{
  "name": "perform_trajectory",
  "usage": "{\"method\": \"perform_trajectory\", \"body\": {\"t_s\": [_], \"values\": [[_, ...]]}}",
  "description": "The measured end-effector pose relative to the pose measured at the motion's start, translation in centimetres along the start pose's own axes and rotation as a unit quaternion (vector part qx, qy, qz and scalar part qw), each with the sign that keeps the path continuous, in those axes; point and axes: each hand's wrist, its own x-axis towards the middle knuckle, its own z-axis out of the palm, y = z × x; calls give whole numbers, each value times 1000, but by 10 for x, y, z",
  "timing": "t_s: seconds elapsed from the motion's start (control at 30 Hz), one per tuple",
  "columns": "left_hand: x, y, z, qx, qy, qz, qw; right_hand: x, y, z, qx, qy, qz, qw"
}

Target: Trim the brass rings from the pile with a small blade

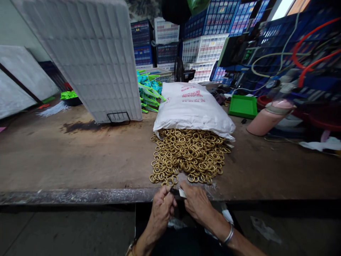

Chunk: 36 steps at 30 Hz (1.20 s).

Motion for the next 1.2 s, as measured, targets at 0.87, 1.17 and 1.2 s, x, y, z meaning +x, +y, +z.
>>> {"method": "perform_trajectory", "body": {"t_s": [0.87, 1.17, 1.2], "values": [[-6, -3, -17, -243, -7, -21, 970, 39, -2, 1, 56, 89, 83, 991], [5, -11, 4, -136, 57, 45, 988, 19, -19, -3, 453, 106, 82, 881], [6, -12, 5, -123, 62, 51, 989, 17, -21, -2, 468, 102, 82, 874]]}}
